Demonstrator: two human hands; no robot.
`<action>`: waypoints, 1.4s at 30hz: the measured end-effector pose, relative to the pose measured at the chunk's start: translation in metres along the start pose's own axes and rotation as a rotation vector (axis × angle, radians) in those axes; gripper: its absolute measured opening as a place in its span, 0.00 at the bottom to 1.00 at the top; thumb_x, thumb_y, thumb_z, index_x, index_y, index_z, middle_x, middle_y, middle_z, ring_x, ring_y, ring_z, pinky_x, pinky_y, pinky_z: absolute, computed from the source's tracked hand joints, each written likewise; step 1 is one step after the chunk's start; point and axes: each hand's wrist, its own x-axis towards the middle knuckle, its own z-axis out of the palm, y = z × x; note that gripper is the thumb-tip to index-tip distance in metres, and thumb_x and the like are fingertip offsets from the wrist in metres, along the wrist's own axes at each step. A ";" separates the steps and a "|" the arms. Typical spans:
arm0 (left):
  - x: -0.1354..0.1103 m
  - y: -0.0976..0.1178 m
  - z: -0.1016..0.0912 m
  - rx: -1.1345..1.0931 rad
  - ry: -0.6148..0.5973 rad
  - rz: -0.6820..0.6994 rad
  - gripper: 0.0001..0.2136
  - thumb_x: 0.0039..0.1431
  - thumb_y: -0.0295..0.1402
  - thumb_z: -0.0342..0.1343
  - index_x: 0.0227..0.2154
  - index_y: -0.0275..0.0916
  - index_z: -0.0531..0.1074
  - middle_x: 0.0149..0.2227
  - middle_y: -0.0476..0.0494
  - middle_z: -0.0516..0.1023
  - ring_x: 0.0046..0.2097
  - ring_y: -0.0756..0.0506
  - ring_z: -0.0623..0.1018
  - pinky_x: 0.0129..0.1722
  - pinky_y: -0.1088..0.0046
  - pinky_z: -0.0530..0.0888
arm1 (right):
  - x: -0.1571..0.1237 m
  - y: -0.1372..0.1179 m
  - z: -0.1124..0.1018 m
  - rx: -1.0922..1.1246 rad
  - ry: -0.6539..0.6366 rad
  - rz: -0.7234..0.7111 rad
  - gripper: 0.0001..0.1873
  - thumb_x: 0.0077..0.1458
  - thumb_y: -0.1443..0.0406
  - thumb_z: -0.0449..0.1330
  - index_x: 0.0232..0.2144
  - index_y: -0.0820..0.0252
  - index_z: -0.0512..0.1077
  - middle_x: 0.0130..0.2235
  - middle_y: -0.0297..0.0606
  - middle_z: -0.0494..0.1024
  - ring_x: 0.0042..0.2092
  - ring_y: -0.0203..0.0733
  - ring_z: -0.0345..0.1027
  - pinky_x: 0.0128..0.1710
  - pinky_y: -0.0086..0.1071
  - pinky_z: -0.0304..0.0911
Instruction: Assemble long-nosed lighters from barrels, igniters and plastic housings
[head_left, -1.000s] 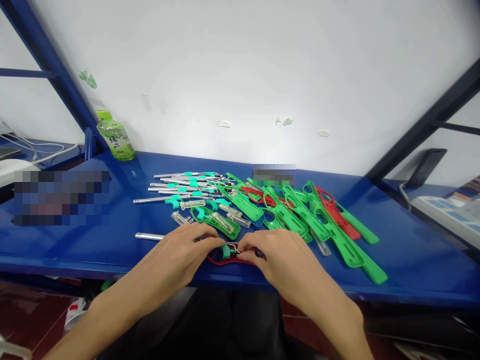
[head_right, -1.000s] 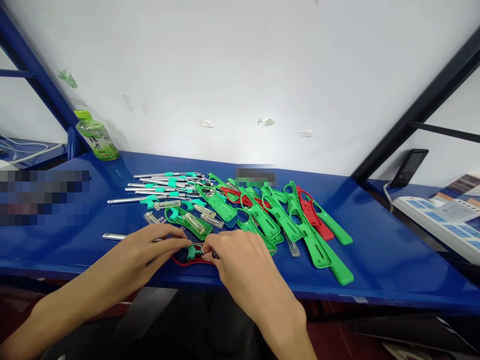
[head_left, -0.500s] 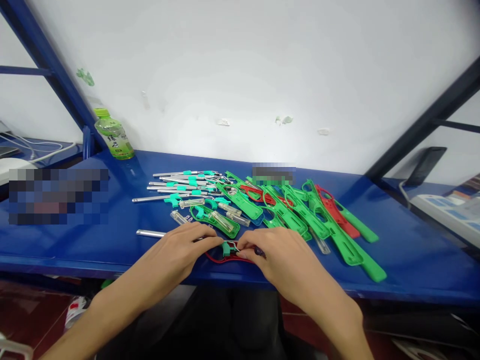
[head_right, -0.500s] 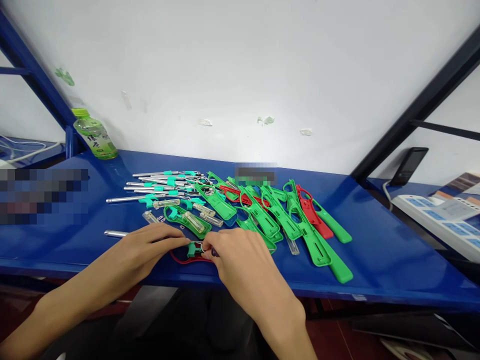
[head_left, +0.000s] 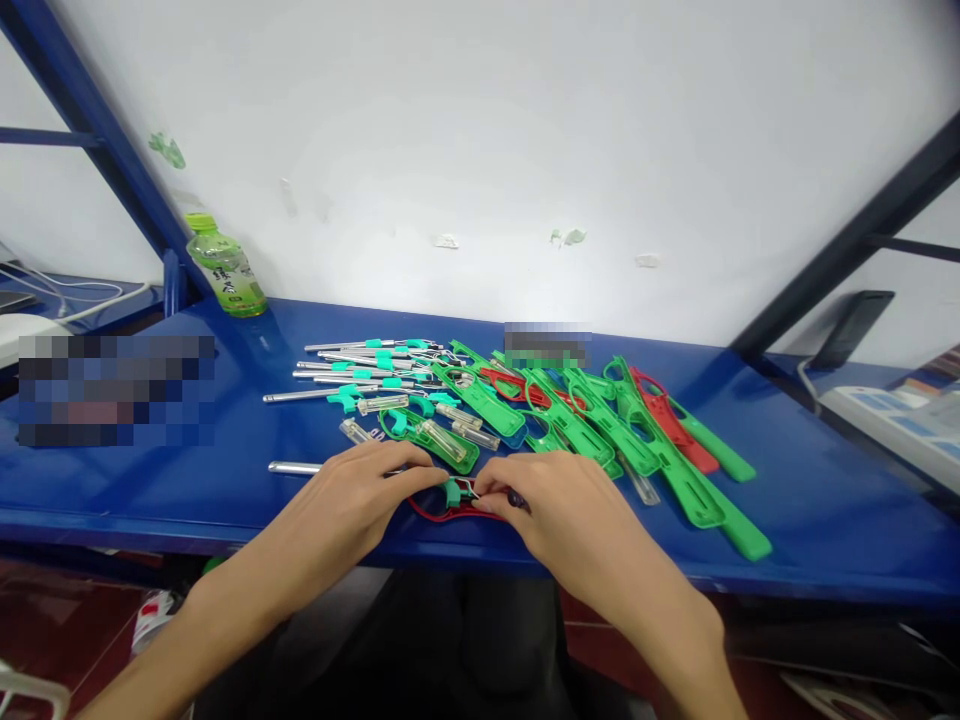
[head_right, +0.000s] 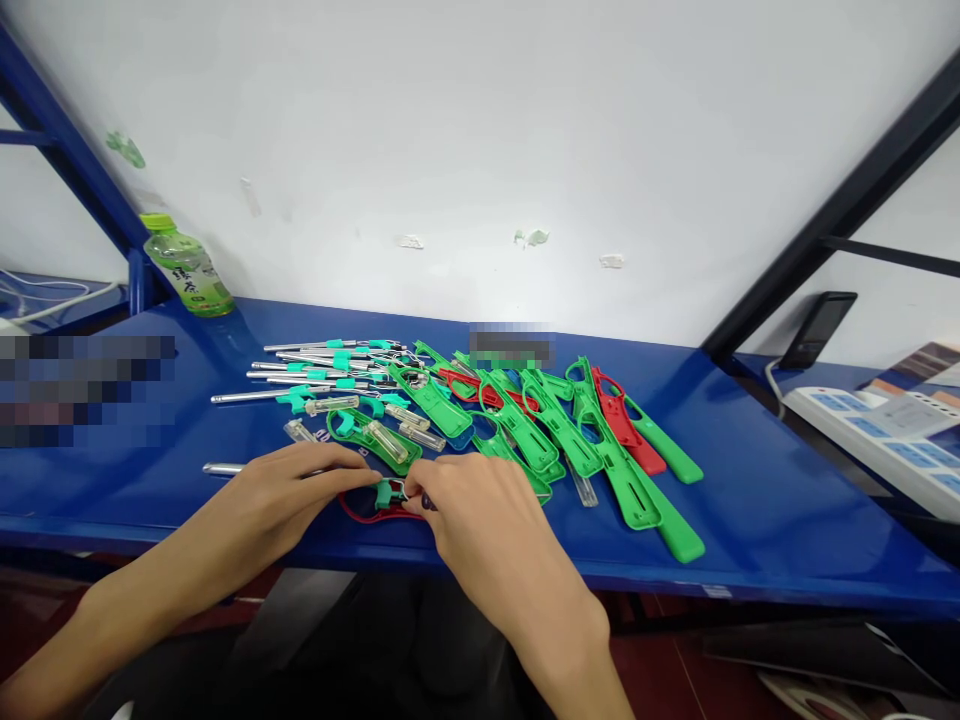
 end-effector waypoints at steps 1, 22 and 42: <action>0.001 0.001 0.000 -0.002 0.002 -0.001 0.21 0.70 0.18 0.45 0.53 0.42 0.78 0.48 0.42 0.83 0.45 0.44 0.82 0.43 0.69 0.78 | 0.000 0.000 0.000 0.000 0.001 -0.002 0.07 0.68 0.68 0.65 0.39 0.49 0.81 0.38 0.28 0.87 0.37 0.43 0.80 0.33 0.35 0.58; 0.003 0.007 -0.001 -0.040 -0.089 -0.102 0.19 0.71 0.20 0.47 0.54 0.43 0.76 0.50 0.43 0.81 0.47 0.42 0.81 0.46 0.67 0.79 | -0.001 -0.002 -0.003 -0.029 0.002 0.028 0.05 0.67 0.66 0.66 0.40 0.47 0.82 0.35 0.27 0.87 0.34 0.44 0.79 0.30 0.36 0.52; 0.001 0.007 -0.002 -0.069 -0.112 -0.135 0.19 0.74 0.21 0.46 0.58 0.45 0.73 0.52 0.44 0.80 0.49 0.41 0.80 0.49 0.64 0.78 | -0.001 0.000 -0.001 -0.009 0.000 0.029 0.05 0.67 0.66 0.67 0.39 0.47 0.81 0.33 0.25 0.85 0.32 0.42 0.77 0.31 0.35 0.51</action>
